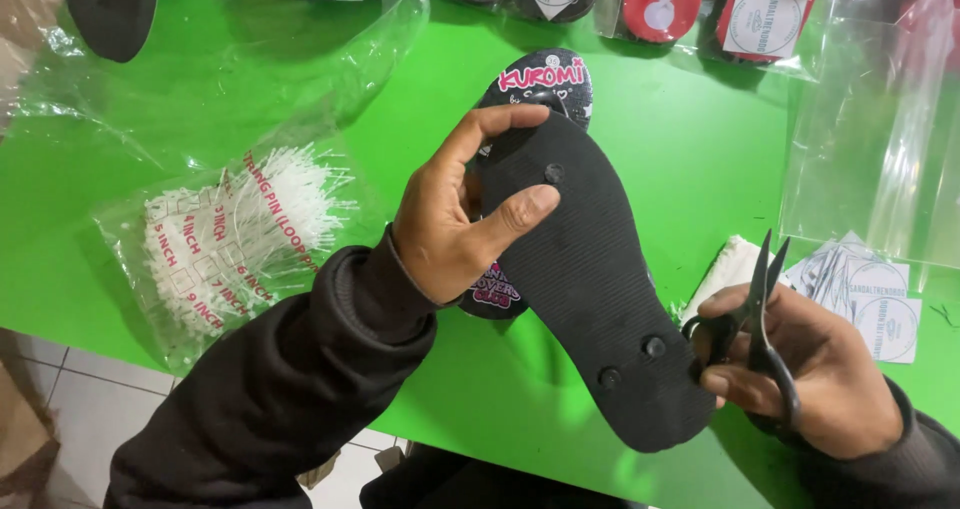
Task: Trimming excess material from the edges of flip-flops using scissors and wiping them clean with a cloth.
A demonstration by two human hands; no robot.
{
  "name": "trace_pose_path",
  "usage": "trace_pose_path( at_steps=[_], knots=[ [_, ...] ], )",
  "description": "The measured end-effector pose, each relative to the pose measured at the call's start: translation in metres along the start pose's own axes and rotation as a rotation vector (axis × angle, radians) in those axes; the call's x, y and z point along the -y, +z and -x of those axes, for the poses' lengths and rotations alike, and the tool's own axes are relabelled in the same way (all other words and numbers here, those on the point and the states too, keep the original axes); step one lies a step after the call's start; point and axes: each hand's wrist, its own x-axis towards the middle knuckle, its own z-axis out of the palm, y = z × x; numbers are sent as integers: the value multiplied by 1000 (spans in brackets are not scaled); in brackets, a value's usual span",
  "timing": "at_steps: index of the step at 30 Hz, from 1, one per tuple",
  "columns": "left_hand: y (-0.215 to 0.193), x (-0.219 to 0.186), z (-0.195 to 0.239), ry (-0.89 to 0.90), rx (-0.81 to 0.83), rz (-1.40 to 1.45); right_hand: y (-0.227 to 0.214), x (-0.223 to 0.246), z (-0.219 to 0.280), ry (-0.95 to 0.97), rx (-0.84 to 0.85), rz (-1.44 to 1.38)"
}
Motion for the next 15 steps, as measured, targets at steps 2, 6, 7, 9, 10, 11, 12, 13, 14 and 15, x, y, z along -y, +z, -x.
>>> trace_pose_path(
  at_steps=[2,6,7,9,10,11,12,13,14,15],
  knots=[
    [1,4,1,30,-18,-124,5,2,2,6,35,0],
    [4,12,2,166,-37,-299,14,9,-2,-20,138,68],
    [5,14,2,214,-61,-323,16,10,-4,-41,172,76],
    [7,14,3,234,-70,-337,19,12,-5,-48,207,65],
    [8,14,3,258,-77,-351,21,12,-5,-58,239,54],
    [8,14,3,255,-80,-351,23,11,-5,-55,242,54],
    [7,14,3,238,-78,-321,24,9,-4,-10,218,47],
    [7,14,2,220,-77,-293,26,8,-3,34,194,41],
    [6,16,2,217,-80,-293,29,8,-2,37,197,40],
    [6,17,2,184,-72,-269,32,9,-2,25,222,24]
  ],
)
